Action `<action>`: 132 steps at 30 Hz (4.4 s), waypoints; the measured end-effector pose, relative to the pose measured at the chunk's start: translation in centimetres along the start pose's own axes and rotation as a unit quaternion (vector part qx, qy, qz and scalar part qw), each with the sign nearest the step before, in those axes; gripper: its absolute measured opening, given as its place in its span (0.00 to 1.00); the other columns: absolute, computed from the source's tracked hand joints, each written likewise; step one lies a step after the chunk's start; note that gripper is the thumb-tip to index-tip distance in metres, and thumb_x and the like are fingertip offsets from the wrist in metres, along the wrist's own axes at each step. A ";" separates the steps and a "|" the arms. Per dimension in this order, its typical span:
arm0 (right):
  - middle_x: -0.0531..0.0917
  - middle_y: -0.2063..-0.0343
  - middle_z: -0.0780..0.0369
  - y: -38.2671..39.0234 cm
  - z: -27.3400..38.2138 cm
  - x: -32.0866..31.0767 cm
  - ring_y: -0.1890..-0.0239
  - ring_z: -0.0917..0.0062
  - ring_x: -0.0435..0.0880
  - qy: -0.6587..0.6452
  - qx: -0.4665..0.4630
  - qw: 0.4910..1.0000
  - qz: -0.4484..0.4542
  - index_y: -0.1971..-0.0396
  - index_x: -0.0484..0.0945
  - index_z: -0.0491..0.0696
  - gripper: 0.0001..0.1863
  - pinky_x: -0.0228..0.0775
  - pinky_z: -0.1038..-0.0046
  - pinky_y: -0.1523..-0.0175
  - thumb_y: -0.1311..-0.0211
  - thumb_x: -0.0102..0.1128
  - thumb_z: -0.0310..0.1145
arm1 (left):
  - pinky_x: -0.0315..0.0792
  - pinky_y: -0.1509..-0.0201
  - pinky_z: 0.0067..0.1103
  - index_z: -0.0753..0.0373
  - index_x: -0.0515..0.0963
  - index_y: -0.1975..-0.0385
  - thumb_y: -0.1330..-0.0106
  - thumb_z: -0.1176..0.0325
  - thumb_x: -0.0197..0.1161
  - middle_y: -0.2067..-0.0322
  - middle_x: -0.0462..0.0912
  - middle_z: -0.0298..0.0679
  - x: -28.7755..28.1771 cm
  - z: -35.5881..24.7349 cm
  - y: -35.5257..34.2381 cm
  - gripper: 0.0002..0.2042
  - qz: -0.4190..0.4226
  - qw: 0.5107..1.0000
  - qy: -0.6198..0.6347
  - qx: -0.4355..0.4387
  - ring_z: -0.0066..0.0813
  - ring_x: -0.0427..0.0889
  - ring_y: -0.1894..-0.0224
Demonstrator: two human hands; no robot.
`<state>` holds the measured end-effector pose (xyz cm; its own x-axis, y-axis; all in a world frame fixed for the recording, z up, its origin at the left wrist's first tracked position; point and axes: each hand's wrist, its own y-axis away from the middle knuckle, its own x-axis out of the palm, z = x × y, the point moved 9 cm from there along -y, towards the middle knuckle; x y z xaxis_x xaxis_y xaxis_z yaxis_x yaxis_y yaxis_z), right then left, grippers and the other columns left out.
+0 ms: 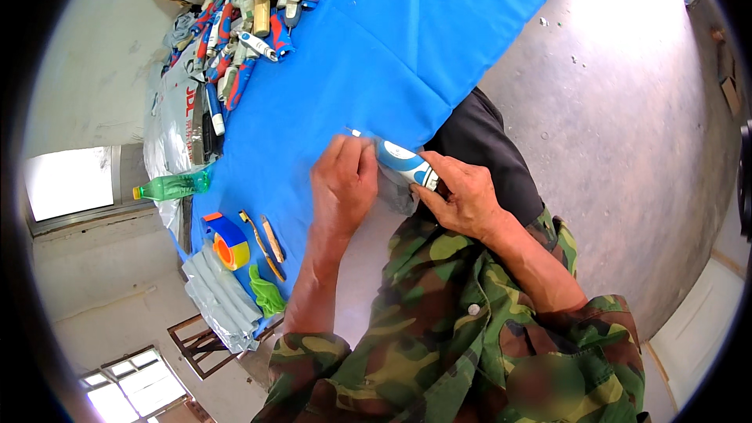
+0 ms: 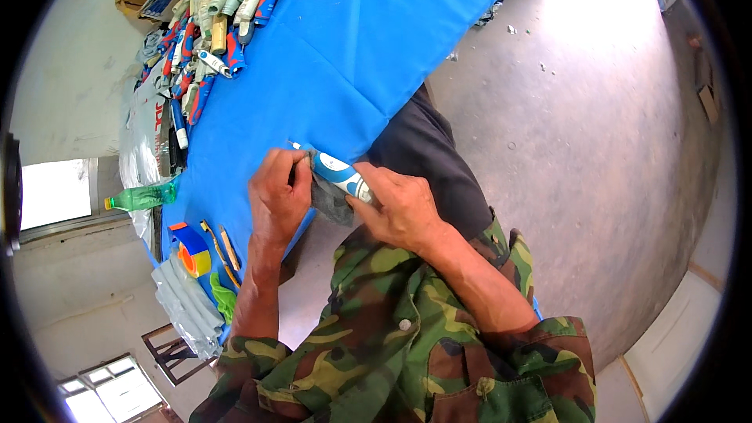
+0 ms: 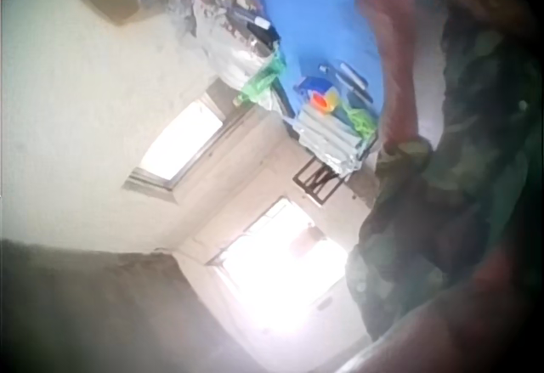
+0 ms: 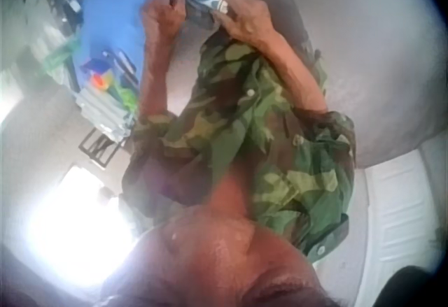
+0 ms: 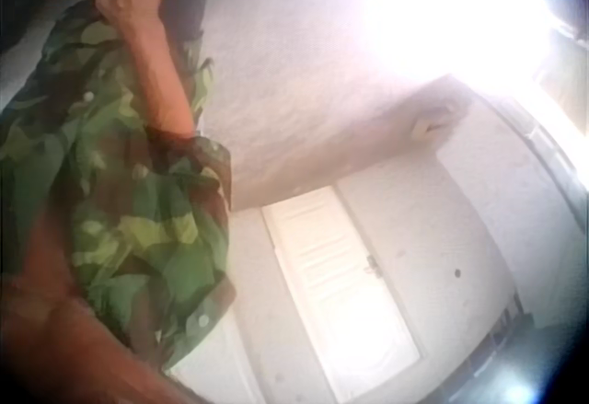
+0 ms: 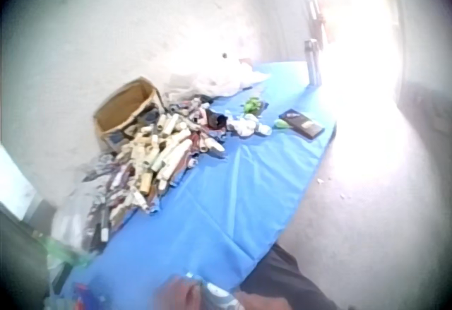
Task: The person wipes the exterior of the clippers with a cloth, removes the clipper head by hand, and continues to wipe and clean the components.
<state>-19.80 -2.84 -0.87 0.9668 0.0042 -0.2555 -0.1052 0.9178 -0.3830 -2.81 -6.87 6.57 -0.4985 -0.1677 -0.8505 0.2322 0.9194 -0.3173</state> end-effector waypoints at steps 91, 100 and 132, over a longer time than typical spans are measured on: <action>0.88 0.73 0.54 0.1 -1.3 0.0 0.74 0.60 0.89 -0.030 0.114 0.993 0.022 0.46 0.80 0.44 0.18 0.79 0.63 0.68 0.31 0.72 0.33 | 0.78 0.64 0.36 0.66 0.83 0.60 0.33 0.83 0.67 0.67 0.83 0.46 1.0 -2.5 1.4 0.06 -0.001 0.999 -0.014 0.043 0.50 0.85 0.66; 0.88 0.72 0.54 0.2 -1.5 0.0 0.74 0.61 0.90 -0.021 0.115 0.993 0.032 0.46 0.81 0.44 0.18 0.79 0.64 0.68 0.31 0.73 0.33 | 0.78 0.63 0.36 0.67 0.84 0.59 0.33 0.82 0.68 0.65 0.85 0.48 2.1 -4.5 2.6 0.06 0.022 0.995 0.095 0.019 0.49 0.86 0.65; 0.88 0.70 0.51 0.4 -2.1 0.5 0.67 0.54 0.91 -0.041 0.149 0.986 0.055 0.42 0.78 0.43 0.20 0.80 0.59 0.64 0.28 0.71 0.36 | 0.78 0.63 0.33 0.67 0.83 0.58 0.31 0.82 0.66 0.64 0.85 0.46 1.8 -2.6 3.2 0.06 0.005 0.997 0.070 -0.012 0.45 0.85 0.66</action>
<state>-19.81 -3.26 -3.00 0.9703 0.1313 -0.2034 -0.1492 0.9859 -0.0752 -5.14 -3.33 5.15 -0.6082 -0.1082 -0.7864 0.2186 0.9295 -0.2970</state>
